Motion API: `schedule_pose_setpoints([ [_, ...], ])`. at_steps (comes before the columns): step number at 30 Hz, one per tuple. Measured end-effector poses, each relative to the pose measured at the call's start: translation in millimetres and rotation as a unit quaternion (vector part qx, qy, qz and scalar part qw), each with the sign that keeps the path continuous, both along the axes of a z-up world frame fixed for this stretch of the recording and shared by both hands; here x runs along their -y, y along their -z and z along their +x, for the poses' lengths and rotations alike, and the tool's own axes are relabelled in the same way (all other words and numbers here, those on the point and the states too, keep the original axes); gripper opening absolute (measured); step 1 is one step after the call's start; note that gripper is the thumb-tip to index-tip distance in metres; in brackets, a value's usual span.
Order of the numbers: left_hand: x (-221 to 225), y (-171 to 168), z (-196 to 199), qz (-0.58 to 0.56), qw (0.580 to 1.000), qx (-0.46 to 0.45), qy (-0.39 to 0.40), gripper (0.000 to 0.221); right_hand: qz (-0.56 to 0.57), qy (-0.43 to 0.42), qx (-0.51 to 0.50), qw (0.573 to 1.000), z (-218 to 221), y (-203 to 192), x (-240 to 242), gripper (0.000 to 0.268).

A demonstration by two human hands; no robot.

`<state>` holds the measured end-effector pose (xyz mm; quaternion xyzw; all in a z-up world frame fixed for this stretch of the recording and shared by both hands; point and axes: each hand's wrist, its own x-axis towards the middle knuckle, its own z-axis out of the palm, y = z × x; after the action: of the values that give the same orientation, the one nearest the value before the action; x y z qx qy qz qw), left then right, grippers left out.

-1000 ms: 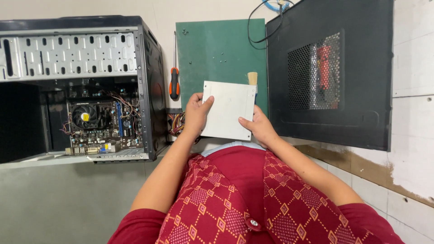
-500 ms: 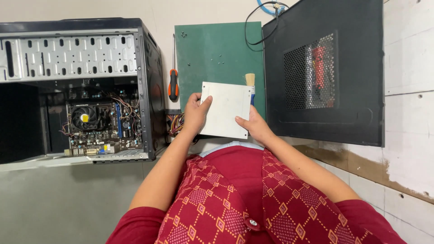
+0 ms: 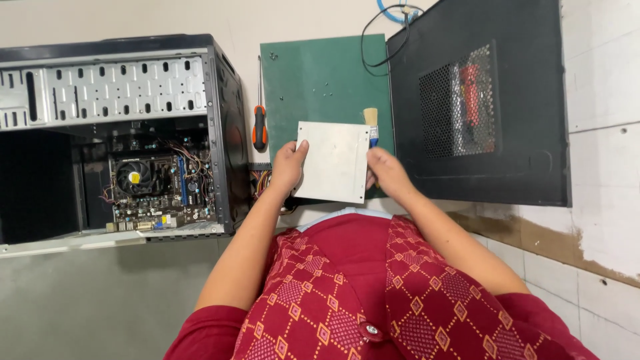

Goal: The person cleans a PSU casing with a brush and then uses a screwdriver to reassemble it.

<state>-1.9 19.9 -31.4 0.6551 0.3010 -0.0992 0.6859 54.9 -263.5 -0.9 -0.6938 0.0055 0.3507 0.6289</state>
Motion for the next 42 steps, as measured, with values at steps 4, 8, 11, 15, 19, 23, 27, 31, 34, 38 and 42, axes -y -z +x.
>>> schedule_pose_setpoints([
  [4,6,-75,-9,-0.012,1.000,-0.010,-0.019,0.035,-0.288,-0.070,0.185,0.937,1,-71,-6,0.027],
  [8,5,-82,-25,0.049,0.996,-0.043,0.055,0.036,-0.332,-0.147,0.116,0.924,-13,-89,-20,0.069],
  [11,9,-50,-38,0.141,0.986,-0.042,0.074,0.043,-0.293,-0.157,0.020,0.943,-13,-57,-18,0.071],
  [15,18,-59,-44,0.242,0.967,-0.022,0.078,0.051,-0.271,-0.125,-0.004,0.954,-14,-43,-16,0.069],
  [19,20,-73,-41,0.253,0.962,-0.030,0.101,0.054,-0.278,-0.120,-0.011,0.953,-17,-64,-21,0.069],
  [23,16,-75,-41,0.271,0.953,-0.024,0.135,0.058,-0.189,-0.058,-0.031,0.980,-18,-26,-9,0.062],
  [27,14,-86,-37,0.263,0.954,-0.024,0.141,0.057,-0.114,-0.028,-0.052,0.992,-17,-19,-6,0.065],
  [31,22,-92,-38,0.269,0.955,-0.013,0.123,0.056,-0.163,-0.069,0.002,0.984,-16,-9,2,0.061],
  [34,24,-99,-39,0.284,0.951,-0.019,0.122,0.056,-0.156,-0.059,0.004,0.986,-16,-12,-1,0.061],
  [38,34,-127,-39,0.291,0.949,-0.020,0.124,0.059,-0.175,-0.075,0.037,0.981,-11,-24,-4,0.059],
  [42,28,-109,-41,0.270,0.957,-0.020,0.106,0.054,-0.183,-0.071,0.020,0.980,-20,-59,-14,0.055],
])
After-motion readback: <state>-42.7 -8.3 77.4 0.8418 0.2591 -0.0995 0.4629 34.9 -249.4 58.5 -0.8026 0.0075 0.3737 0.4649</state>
